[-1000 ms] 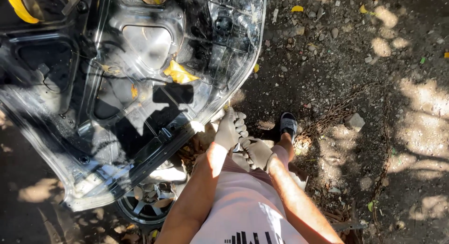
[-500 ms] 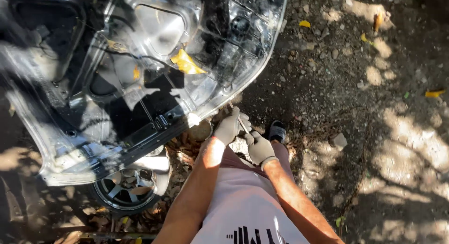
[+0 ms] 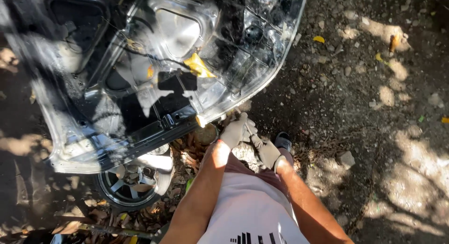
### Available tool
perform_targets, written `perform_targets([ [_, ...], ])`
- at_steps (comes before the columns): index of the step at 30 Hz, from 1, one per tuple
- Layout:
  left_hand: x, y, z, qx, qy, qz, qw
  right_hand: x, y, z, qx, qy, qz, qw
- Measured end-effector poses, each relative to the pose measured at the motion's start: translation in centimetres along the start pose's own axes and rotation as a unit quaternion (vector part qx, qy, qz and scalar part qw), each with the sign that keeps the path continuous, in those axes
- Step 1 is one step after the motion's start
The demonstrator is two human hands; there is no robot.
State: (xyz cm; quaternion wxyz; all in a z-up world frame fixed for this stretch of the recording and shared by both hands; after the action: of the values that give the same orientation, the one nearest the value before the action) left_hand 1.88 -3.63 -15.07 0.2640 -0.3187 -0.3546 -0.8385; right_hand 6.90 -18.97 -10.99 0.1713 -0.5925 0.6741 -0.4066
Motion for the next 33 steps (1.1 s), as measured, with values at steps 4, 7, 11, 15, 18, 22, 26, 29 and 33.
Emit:
perform_targets([
  [4, 4.2, 3.1, 4.4, -0.002, -0.042, 0.027, 0.999, 2.3, -4.5, -3.2, -0.426, 0.46, -0.089, 0.774],
  [7, 4.3, 2.7, 2.6, 0.047, -0.114, 0.029, 0.992, 1.5, -5.2, -2.9, -0.147, 0.335, -0.023, 0.931],
  [11, -2.2, -2.1, -5.3, 0.13, -0.11, 0.002, 0.986, 2.7, -2.8, -2.1, -0.094, 0.346, -0.058, 0.932],
  [15, 2.0, 0.8, -3.8, 0.111, -0.075, -0.071, 0.988, 4.1, -6.1, -3.1, -0.2, 0.371, -0.006, 0.907],
  [18, 4.6, 4.7, 3.5, -0.018, -0.067, -0.026, 0.997, 4.1, -7.1, -2.6, -0.177, 0.354, -0.019, 0.918],
  [22, 4.4, 4.1, 4.0, -0.026, -0.05, -0.019, 0.998, 2.1, -8.2, -2.4, -0.245, 0.326, 0.034, 0.913],
  [26, 4.4, 3.2, 4.8, -0.015, -0.033, -0.016, 0.999, 1.1, -7.8, -2.5, -0.194, 0.351, 0.003, 0.916],
  [29, 4.7, 3.0, 6.0, -0.023, -0.029, -0.004, 0.999, -0.2, -7.8, -2.7, -0.185, 0.339, 0.001, 0.922],
  [33, 3.4, 1.7, 4.5, -0.011, -0.047, -0.004, 0.999, -0.7, -6.3, -2.3, -0.191, 0.306, -0.026, 0.932],
])
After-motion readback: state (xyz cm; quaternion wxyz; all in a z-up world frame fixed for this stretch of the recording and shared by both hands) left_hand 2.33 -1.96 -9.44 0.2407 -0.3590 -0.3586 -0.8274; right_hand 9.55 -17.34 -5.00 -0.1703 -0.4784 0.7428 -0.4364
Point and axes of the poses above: each hand's wrist, its own x-axis away from the middle knuckle, its own y-axis out of the palm, z = x × y, the point moved 6 cm from there along -x, towards the middle knuckle, and after that the axes turned 7 degrees about x, right-handed, at the moved point
